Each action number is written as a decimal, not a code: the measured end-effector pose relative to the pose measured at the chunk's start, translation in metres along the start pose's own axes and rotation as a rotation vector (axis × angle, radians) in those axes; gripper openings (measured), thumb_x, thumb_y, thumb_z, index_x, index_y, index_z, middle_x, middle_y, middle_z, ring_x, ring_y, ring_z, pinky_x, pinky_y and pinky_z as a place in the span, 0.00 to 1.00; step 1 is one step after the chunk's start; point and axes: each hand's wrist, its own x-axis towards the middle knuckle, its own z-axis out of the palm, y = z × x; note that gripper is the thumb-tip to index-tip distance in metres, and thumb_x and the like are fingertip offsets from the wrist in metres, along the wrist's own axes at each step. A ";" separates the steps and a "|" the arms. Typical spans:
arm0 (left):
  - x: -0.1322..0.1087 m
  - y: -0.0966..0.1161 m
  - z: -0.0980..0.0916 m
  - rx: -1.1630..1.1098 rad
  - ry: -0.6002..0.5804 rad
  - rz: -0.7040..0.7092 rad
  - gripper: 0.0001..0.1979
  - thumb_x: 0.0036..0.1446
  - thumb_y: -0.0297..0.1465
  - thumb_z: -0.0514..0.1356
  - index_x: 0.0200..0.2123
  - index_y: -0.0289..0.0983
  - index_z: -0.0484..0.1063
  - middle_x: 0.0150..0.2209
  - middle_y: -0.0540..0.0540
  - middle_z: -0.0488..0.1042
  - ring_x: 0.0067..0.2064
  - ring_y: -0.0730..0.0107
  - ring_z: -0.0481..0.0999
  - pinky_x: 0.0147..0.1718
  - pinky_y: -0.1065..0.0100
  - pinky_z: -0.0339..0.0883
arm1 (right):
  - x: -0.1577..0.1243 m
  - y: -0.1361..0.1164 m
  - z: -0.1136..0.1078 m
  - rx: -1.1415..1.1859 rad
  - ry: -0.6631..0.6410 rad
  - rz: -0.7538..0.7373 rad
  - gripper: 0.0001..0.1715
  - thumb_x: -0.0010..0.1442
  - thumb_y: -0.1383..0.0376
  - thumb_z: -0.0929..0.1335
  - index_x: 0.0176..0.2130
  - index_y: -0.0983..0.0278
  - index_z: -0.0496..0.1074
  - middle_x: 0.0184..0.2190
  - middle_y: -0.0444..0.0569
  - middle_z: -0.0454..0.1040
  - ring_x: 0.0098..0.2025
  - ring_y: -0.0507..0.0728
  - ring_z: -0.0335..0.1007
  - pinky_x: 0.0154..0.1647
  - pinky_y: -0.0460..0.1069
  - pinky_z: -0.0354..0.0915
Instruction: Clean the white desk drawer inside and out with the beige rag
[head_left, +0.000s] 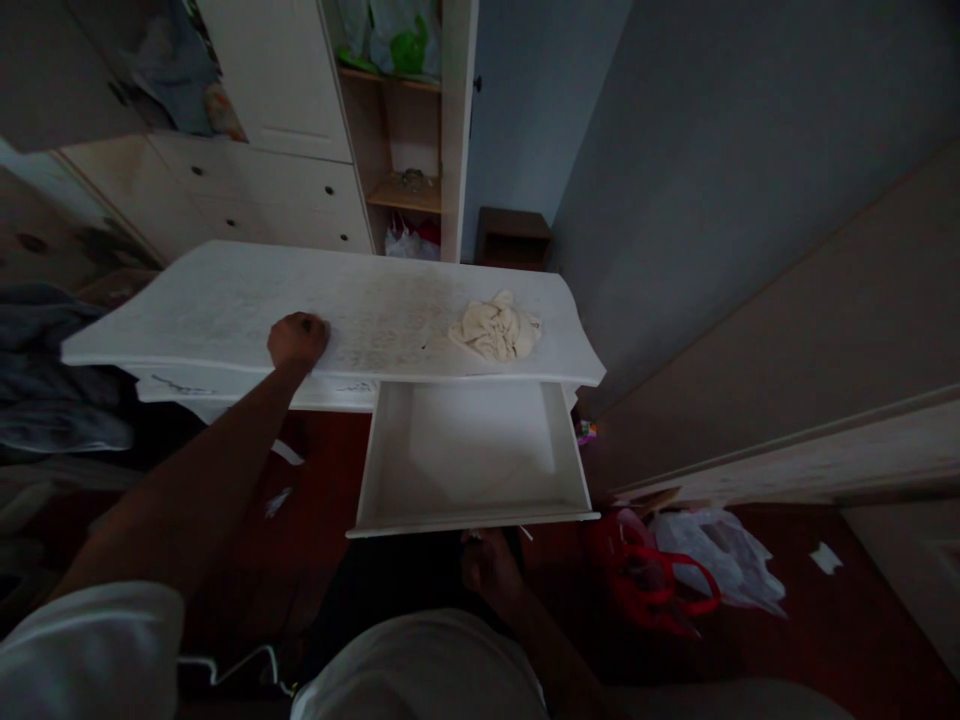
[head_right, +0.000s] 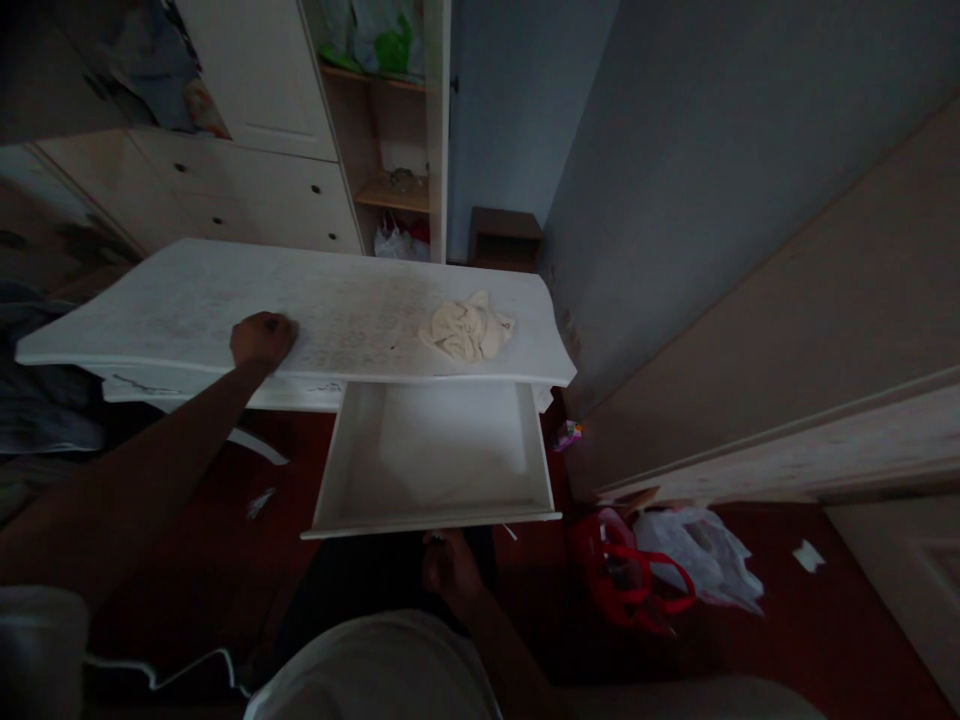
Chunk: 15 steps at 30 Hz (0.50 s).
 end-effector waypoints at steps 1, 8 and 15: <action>0.000 0.000 0.000 0.011 0.002 0.006 0.20 0.60 0.38 0.55 0.48 0.30 0.76 0.48 0.38 0.79 0.46 0.60 0.74 0.44 0.64 0.65 | 0.001 0.001 -0.001 -0.003 -0.005 0.000 0.25 0.47 0.44 0.72 0.29 0.62 0.71 0.07 0.36 0.61 0.11 0.47 0.49 0.15 0.44 0.43; 0.006 -0.003 0.010 0.126 0.025 0.015 0.21 0.62 0.39 0.51 0.47 0.34 0.76 0.47 0.36 0.79 0.47 0.54 0.76 0.42 0.63 0.67 | 0.003 0.001 -0.007 -0.027 -0.029 -0.026 0.26 0.48 0.44 0.72 0.30 0.63 0.71 0.09 0.37 0.63 0.13 0.48 0.54 0.18 0.45 0.48; 0.015 -0.011 0.018 0.222 0.025 0.089 0.20 0.61 0.37 0.50 0.47 0.33 0.74 0.47 0.34 0.77 0.48 0.52 0.76 0.42 0.60 0.68 | 0.011 0.007 -0.017 -0.010 -0.053 -0.050 0.24 0.49 0.46 0.73 0.30 0.65 0.75 0.11 0.40 0.66 0.16 0.49 0.59 0.21 0.45 0.54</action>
